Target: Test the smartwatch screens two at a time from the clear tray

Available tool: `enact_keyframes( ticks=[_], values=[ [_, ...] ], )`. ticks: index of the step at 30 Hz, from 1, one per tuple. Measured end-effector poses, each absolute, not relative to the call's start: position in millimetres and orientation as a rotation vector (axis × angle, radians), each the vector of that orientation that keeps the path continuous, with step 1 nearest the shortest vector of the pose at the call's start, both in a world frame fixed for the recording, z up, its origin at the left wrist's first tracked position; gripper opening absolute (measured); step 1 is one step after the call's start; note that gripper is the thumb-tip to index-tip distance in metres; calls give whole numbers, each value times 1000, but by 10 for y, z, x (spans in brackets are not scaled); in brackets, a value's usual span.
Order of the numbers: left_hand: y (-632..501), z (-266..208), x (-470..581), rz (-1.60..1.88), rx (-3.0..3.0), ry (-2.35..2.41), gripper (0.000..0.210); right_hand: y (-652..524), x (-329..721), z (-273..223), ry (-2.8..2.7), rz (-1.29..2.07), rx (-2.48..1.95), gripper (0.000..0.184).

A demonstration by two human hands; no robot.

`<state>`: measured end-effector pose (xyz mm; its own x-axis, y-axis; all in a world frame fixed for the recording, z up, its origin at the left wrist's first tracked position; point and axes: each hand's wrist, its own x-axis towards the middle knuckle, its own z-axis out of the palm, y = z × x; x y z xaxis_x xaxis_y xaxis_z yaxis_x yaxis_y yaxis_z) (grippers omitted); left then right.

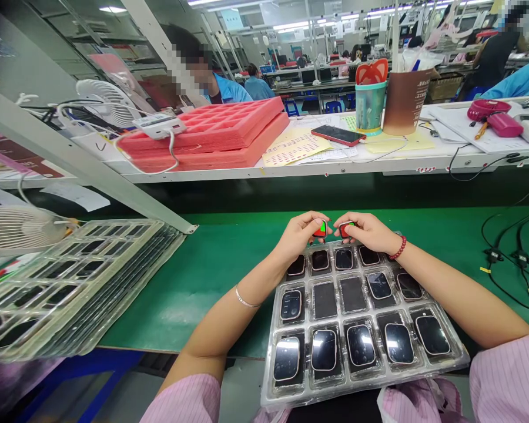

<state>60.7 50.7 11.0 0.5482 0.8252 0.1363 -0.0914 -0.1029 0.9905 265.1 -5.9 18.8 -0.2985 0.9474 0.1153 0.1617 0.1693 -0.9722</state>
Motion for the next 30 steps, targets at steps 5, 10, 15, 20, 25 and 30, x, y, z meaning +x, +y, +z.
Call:
enact_keyframes(
  ticks=[5, 10, 15, 20, 25, 30],
  values=[
    [478, 147, 600, 866, 1484, 654, 31, -65, 2644, 198, -1651, 1181, -1069, 25],
    [448, 201, 590, 850, 1487, 636, 28, -71, 2642, 200, -1654, 1168, -1036, 24],
    [464, 156, 601, 866, 1494, 577, 31, -84, 2636, 212, -1657, 1174, -1054, 27],
    [471, 118, 608, 886, 1537, 573, 35, -90, 2634, 214, -1670, 1166, -1047, 31],
    [460, 131, 599, 896, 1576, 596, 35, -87, 2638, 183, -1699, 1150, -1029, 33],
    [455, 143, 605, 917, 1600, 610, 33, -98, 2636, 161, -1740, 1107, -1045, 37]
  ],
)
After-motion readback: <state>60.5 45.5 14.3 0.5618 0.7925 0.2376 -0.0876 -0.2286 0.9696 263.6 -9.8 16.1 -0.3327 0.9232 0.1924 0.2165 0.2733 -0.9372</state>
